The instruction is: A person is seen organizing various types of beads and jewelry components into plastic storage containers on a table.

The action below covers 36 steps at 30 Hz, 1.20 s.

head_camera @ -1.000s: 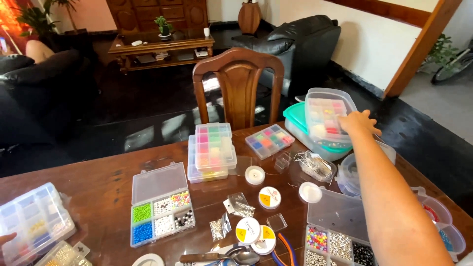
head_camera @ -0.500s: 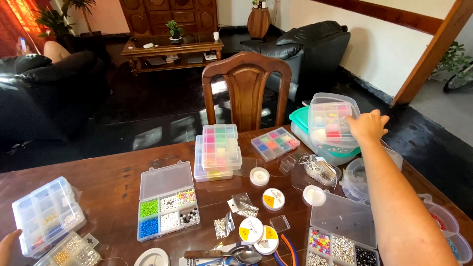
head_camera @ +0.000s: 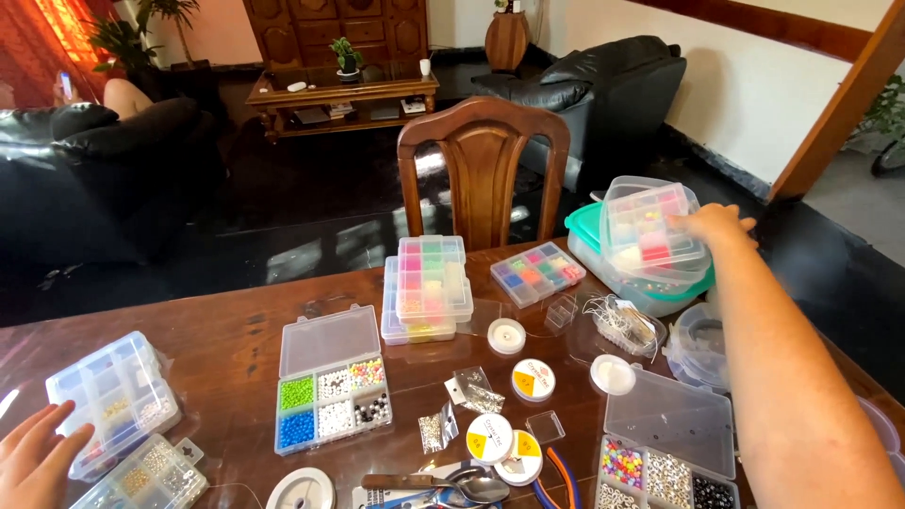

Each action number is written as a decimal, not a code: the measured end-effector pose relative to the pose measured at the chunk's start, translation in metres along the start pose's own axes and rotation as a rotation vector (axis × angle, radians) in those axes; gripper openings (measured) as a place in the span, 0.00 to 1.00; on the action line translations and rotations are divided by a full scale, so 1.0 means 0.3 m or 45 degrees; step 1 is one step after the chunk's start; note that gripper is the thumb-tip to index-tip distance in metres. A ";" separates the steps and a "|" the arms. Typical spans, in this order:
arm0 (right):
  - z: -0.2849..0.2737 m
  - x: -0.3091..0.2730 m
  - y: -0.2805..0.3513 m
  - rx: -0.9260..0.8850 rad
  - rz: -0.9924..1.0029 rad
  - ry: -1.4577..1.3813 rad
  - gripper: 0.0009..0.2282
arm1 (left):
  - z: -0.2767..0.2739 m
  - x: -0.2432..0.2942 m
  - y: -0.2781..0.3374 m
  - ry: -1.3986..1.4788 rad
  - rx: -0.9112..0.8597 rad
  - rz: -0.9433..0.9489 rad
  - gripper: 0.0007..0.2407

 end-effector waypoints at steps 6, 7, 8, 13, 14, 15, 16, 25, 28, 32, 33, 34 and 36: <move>-0.043 -0.045 0.027 0.122 0.002 0.157 0.40 | -0.020 -0.100 0.006 -0.110 -0.082 0.031 0.23; -0.047 -0.052 0.026 0.136 0.009 0.159 0.39 | -0.015 -0.157 -0.019 -0.158 -0.095 0.047 0.24; -0.043 -0.057 0.031 0.137 0.011 0.159 0.39 | -0.015 -0.193 -0.031 -0.158 -0.097 0.048 0.24; -0.034 -0.048 0.011 0.139 -0.080 0.024 0.34 | -0.037 -0.293 -0.080 -0.209 -0.269 -0.144 0.26; -0.039 -0.047 0.033 0.138 -0.082 0.025 0.34 | -0.045 -0.251 -0.048 -0.209 -0.268 -0.147 0.26; -0.045 -0.047 0.056 0.165 -0.105 -0.043 0.33 | -0.056 -0.207 -0.016 -0.219 -0.254 -0.109 0.24; -0.053 -0.050 0.082 0.193 -0.131 -0.109 0.33 | -0.067 -0.167 0.021 -0.227 -0.239 -0.074 0.22; -0.168 0.036 0.110 0.453 -0.363 -0.647 0.23 | -0.120 0.227 0.381 0.238 -0.250 0.323 0.19; -0.151 0.061 0.198 0.397 -0.456 -1.030 0.22 | -0.105 0.179 0.399 0.367 -0.326 0.421 0.18; -0.037 0.122 0.255 0.208 -0.503 -1.297 0.22 | -0.110 0.253 0.516 0.432 -0.415 0.352 0.17; -0.010 0.128 0.369 0.092 -0.543 -1.315 0.16 | -0.110 0.268 0.553 0.448 -0.480 0.321 0.17; -0.011 0.125 0.473 -0.006 -0.592 -1.345 0.09 | -0.095 0.302 0.569 0.474 -0.543 0.312 0.17; 0.021 0.116 0.820 -0.126 -0.606 -1.362 0.14 | -0.088 0.369 0.671 0.440 -0.602 0.166 0.18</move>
Point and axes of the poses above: each hand's wrist, its own y-axis away from the middle knuckle, its own z-axis out of the palm, x = y × z, the point moved 2 cm from there along -y, towards the middle knuckle, and after that the axes turned 3 degrees about -x, right-handed, at the moved point
